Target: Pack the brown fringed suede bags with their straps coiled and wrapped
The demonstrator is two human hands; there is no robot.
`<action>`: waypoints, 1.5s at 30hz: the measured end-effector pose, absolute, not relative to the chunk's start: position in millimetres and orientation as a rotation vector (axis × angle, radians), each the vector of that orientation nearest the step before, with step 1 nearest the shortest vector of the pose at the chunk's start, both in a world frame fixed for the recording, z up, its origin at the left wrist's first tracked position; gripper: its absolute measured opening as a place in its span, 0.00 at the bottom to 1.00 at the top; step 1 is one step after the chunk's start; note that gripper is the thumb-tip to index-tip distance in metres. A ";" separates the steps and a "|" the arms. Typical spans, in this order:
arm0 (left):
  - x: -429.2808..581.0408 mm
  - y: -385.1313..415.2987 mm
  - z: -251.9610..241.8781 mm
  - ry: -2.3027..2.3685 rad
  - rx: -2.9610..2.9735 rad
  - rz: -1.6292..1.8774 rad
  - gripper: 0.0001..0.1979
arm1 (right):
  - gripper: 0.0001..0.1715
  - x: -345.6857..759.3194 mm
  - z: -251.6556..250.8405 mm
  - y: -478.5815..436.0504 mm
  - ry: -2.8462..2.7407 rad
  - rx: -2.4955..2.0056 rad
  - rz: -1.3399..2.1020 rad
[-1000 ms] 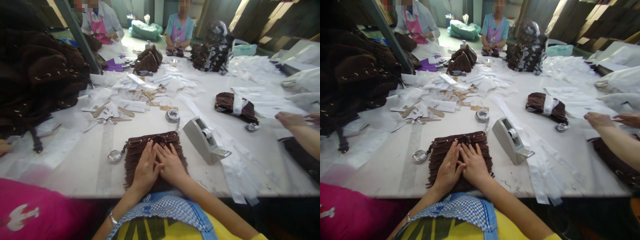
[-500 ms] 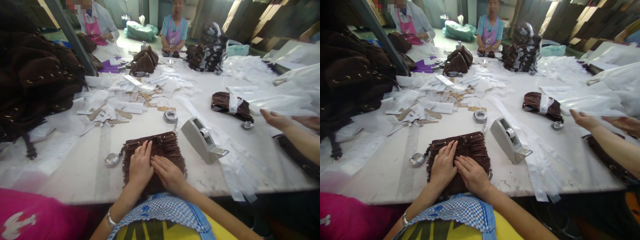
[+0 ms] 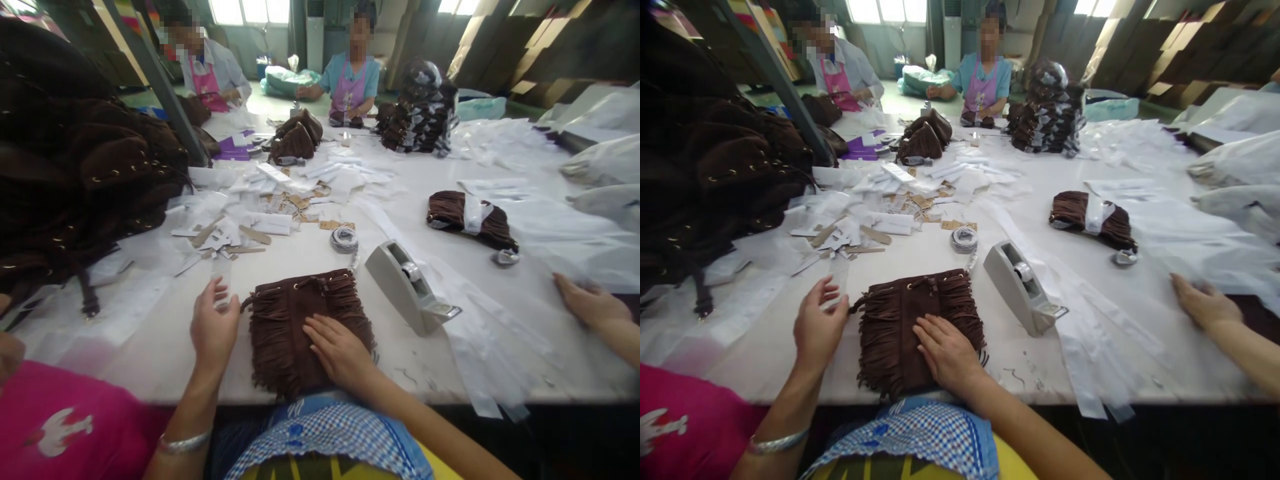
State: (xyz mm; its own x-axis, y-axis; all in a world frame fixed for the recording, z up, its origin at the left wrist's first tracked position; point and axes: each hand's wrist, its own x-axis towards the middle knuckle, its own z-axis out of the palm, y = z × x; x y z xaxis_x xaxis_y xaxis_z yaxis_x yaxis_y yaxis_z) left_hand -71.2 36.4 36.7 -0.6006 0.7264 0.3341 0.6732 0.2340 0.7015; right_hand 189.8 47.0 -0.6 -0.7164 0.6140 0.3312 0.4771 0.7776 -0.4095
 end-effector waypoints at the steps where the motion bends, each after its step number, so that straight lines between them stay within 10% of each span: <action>1: -64.9 34.0 43.8 2.475 1.472 1.343 0.21 | 0.23 190.0 -1.3 47.3 -2.522 -0.825 0.405; 14: 16.5 30.4 2.5 2.009 2.314 0.419 0.32 | 0.28 210.6 8.6 47.2 -2.546 -1.133 0.285; 20: 20.7 32.6 7.6 2.032 2.377 0.379 0.31 | 0.21 278.6 22.3 52.9 -2.347 -1.661 0.071; 28: 0.2 20.5 10.7 1.933 2.499 0.378 0.30 | 0.28 224.0 19.0 14.8 -2.687 -0.852 0.292; 45: 31.0 -3.1 -5.8 1.652 2.407 1.018 0.13 | 0.13 184.2 56.7 76.9 -2.260 -0.621 0.724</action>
